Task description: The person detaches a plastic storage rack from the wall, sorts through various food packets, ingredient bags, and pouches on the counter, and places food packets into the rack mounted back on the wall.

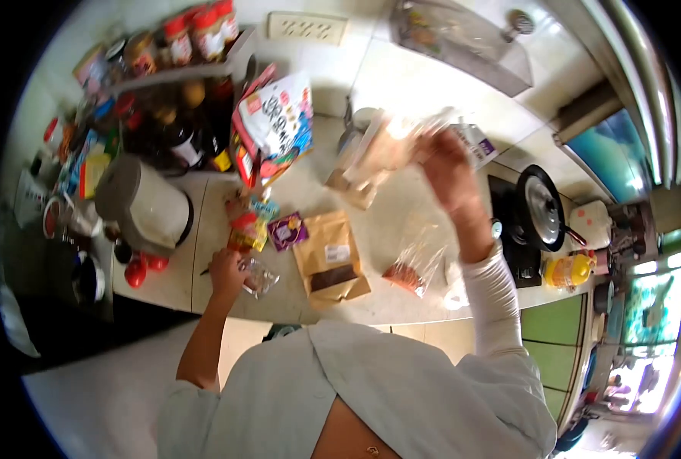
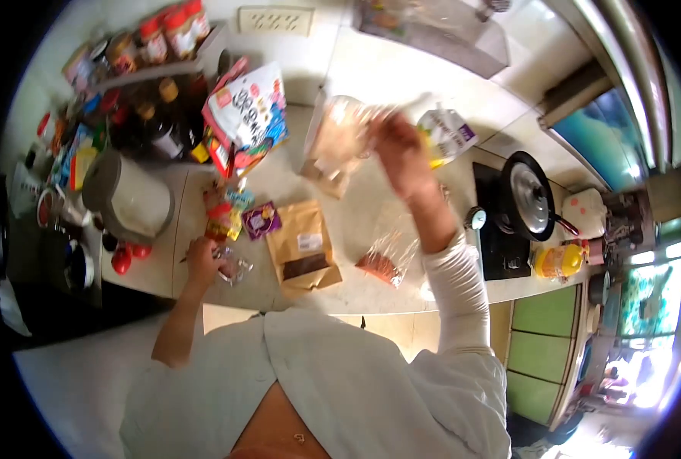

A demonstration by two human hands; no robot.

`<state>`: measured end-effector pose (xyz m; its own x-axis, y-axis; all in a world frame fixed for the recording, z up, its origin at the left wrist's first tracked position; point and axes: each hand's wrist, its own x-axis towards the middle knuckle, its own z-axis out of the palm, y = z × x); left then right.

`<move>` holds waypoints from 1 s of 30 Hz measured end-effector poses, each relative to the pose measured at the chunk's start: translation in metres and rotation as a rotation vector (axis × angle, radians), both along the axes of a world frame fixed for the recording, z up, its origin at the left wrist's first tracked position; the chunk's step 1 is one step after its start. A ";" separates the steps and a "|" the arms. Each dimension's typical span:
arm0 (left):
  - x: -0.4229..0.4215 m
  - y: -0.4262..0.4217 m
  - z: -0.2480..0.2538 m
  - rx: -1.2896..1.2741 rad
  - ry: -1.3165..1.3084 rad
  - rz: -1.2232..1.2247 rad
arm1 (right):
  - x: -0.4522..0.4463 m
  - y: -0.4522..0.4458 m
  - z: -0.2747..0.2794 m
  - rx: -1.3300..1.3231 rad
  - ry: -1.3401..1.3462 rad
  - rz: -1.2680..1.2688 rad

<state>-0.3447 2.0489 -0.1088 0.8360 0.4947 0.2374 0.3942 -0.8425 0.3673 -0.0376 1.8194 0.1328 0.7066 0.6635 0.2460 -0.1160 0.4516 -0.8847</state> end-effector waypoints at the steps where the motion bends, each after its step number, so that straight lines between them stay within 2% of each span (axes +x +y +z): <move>1: -0.001 0.004 -0.002 0.015 -0.022 -0.020 | 0.030 -0.012 0.024 -0.148 -0.455 -0.221; 3: 0.003 0.012 -0.004 -0.045 0.019 -0.065 | 0.063 -0.010 0.080 -0.072 -0.724 -0.407; 4: 0.008 0.011 0.008 -0.034 0.005 -0.074 | 0.068 -0.004 0.109 0.154 -0.541 -0.356; 6: 0.013 0.000 0.045 -0.663 0.033 -0.066 | 0.101 0.008 0.136 0.094 -0.703 -0.511; 8: 0.018 -0.001 0.057 -0.681 0.034 -0.082 | 0.150 0.017 0.141 -0.024 -0.770 -0.510; 10: 0.021 -0.004 0.069 -0.702 0.040 -0.099 | 0.154 0.021 0.149 -0.005 -0.781 -0.508; 12: 0.023 -0.007 0.080 -0.680 -0.019 -0.079 | 0.150 0.017 0.163 -0.073 -0.701 -0.622; 13: 0.022 -0.006 0.081 -0.678 -0.022 -0.088 | 0.170 0.006 0.166 -0.235 -0.809 -0.756; 14: 0.019 -0.005 0.081 -0.669 -0.040 -0.082 | 0.182 -0.001 0.166 -0.235 -0.811 -0.765; 16: 0.015 -0.002 0.080 -0.655 -0.058 -0.084 | 0.199 -0.012 0.164 -0.846 -1.274 -1.310; 18: 0.012 -0.002 0.078 -0.597 -0.023 -0.088 | 0.217 -0.020 0.153 -1.039 -1.285 -1.272; 21: 0.014 -0.005 0.080 -0.625 -0.003 -0.085 | 0.240 -0.020 0.145 -1.278 -1.127 -0.798; 22: 0.017 -0.005 0.079 -0.623 -0.002 -0.087 | 0.244 -0.022 0.141 -1.248 -1.582 -0.691; 24: 0.021 -0.008 0.077 -0.669 -0.043 -0.087 | 0.247 -0.013 0.140 -1.114 -1.517 -0.516; 25: 0.023 -0.009 0.077 -0.669 -0.039 -0.087 | 0.248 -0.012 0.139 -1.116 -1.513 -0.514; 28: 0.028 -0.012 0.077 -0.642 -0.031 -0.088 | 0.236 -0.004 0.147 -0.615 -0.834 -0.473; 30: 0.030 -0.013 0.071 -0.640 -0.031 -0.086 | 0.228 0.007 0.152 -0.524 -0.528 -0.498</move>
<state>-0.3150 2.0359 -0.0374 0.8763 0.4783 -0.0577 0.3164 -0.4811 0.8176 0.1906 1.8264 0.2853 0.8232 0.4289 0.3719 0.4659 -0.1360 -0.8743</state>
